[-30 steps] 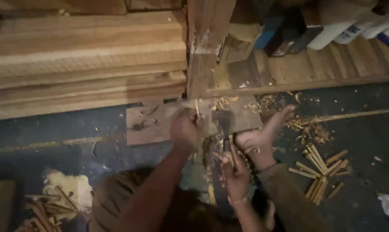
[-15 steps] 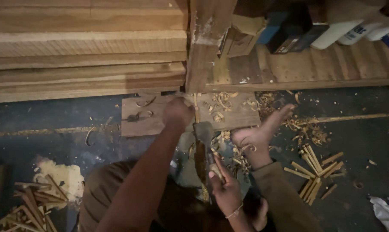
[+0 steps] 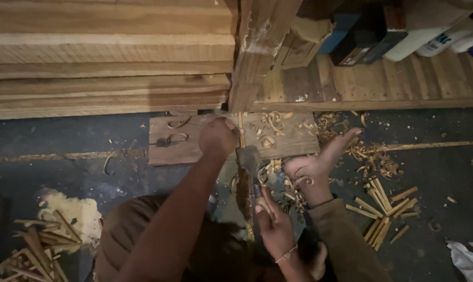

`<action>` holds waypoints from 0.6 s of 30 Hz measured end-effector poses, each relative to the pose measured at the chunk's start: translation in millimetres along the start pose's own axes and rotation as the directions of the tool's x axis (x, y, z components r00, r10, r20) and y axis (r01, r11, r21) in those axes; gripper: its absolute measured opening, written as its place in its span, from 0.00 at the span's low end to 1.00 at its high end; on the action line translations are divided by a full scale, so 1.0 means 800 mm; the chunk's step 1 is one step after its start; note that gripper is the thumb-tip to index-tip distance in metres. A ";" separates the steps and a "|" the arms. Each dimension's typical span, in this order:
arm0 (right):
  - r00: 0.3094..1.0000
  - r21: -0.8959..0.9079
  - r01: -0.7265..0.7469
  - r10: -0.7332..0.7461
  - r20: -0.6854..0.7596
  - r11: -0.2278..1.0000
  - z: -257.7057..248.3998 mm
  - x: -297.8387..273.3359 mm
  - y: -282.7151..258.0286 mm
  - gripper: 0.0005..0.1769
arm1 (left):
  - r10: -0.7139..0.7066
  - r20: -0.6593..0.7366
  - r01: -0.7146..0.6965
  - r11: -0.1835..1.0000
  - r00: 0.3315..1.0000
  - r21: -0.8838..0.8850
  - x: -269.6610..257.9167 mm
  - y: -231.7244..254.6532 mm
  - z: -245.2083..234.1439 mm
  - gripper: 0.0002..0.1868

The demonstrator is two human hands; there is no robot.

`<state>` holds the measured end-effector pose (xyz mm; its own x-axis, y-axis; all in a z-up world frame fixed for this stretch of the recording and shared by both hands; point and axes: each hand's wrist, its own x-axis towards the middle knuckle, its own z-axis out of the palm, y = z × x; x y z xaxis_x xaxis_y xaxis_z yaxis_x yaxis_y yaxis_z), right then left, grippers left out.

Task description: The person carves small wooden dowels with a chisel and hammer, using their feet to stabilize the wood on a floor-based work surface.

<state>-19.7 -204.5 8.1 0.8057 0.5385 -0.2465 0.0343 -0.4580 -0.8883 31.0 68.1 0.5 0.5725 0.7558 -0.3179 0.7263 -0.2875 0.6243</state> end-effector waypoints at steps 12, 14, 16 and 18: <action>0.988 -0.146 0.127 -0.138 -0.063 0.981 0.024 0.000 -0.008 0.31 | 0.624 0.245 -0.665 0.729 0.742 0.160 -0.132 -0.043 0.028 0.27; 0.990 -0.149 0.127 -0.135 -0.043 0.981 0.026 0.016 -0.017 0.31 | 0.560 0.313 -0.614 0.782 0.767 0.106 -0.121 -0.041 0.022 0.27; 0.961 -0.176 0.271 -0.278 -0.016 0.946 0.030 0.034 -0.024 0.31 | 0.735 0.154 -0.751 0.647 0.660 0.127 -0.109 -0.041 0.016 0.27; 0.982 -0.187 0.184 -0.189 -0.010 0.965 0.041 0.094 -0.024 0.32 | 0.726 0.127 -0.737 0.662 0.676 0.139 -0.050 -0.033 0.011 0.26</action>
<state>20.9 -132.5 -6.2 0.7903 0.6087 -0.0702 0.2923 -0.4752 -0.8299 -7.5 40.1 -9.5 0.9626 0.2274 0.1475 0.1119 -0.8290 0.5479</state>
